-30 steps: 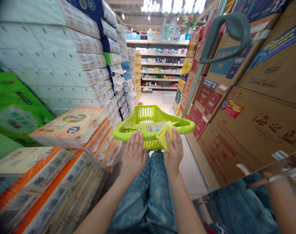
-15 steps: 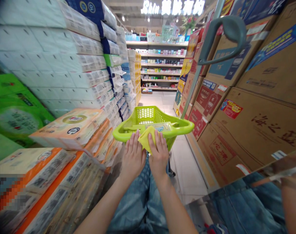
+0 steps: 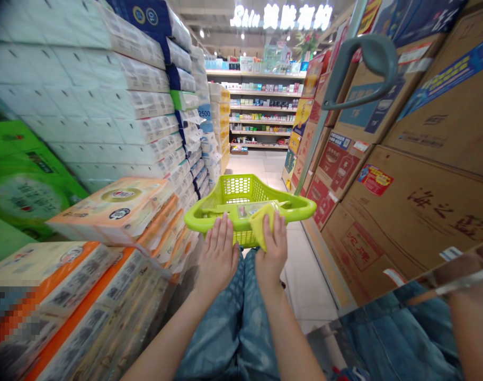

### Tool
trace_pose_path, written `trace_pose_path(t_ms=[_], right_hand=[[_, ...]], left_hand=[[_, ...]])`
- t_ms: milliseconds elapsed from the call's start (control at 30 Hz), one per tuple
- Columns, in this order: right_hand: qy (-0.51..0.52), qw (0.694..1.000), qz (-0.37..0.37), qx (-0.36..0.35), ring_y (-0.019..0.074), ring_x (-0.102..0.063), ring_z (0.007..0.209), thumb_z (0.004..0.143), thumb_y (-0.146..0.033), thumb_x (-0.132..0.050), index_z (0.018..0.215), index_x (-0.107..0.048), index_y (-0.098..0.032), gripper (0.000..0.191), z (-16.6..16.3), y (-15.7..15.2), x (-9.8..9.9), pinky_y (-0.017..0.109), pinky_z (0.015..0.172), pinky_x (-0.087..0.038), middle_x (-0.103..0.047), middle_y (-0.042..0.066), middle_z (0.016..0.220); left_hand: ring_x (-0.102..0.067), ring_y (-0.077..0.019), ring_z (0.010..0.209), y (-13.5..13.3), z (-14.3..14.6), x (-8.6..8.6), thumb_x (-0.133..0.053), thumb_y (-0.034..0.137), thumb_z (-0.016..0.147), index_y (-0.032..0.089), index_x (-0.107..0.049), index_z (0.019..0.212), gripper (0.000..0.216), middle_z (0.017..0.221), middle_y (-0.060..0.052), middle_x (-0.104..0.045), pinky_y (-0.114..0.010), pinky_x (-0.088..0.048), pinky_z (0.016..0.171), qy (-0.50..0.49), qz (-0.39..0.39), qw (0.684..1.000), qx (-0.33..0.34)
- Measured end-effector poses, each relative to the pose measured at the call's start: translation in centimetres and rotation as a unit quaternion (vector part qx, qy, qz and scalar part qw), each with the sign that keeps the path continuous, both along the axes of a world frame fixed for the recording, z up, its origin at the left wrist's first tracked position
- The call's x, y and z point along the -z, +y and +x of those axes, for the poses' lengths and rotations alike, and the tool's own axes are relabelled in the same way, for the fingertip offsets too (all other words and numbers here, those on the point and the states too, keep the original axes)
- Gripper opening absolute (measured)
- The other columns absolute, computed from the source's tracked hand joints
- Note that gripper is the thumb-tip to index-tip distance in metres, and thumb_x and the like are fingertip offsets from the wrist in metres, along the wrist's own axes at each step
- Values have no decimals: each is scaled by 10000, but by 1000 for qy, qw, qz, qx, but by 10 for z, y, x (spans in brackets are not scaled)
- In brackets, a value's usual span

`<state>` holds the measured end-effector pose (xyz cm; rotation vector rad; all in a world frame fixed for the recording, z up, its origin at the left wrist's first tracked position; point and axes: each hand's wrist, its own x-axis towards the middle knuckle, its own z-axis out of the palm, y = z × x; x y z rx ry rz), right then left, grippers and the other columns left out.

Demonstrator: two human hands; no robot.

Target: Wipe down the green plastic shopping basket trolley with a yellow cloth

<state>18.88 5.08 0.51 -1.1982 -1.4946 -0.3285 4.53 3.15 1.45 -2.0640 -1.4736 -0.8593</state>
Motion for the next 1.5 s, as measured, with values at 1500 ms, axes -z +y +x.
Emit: trace_pose_path(t_ms=[1500], right_hand=[[-81, 996, 12, -33, 251, -273, 1507, 900, -41, -376, 1543, -344, -284, 688, -32, -5, 2, 546, 1185, -344, -382, 77, 1593]], left_hand=[[-245, -255, 1513, 1, -1, 0, -404, 213, 967, 77, -200, 1568, 649, 1611, -157, -291, -446, -286, 1206, -12, -6, 1000, 10]])
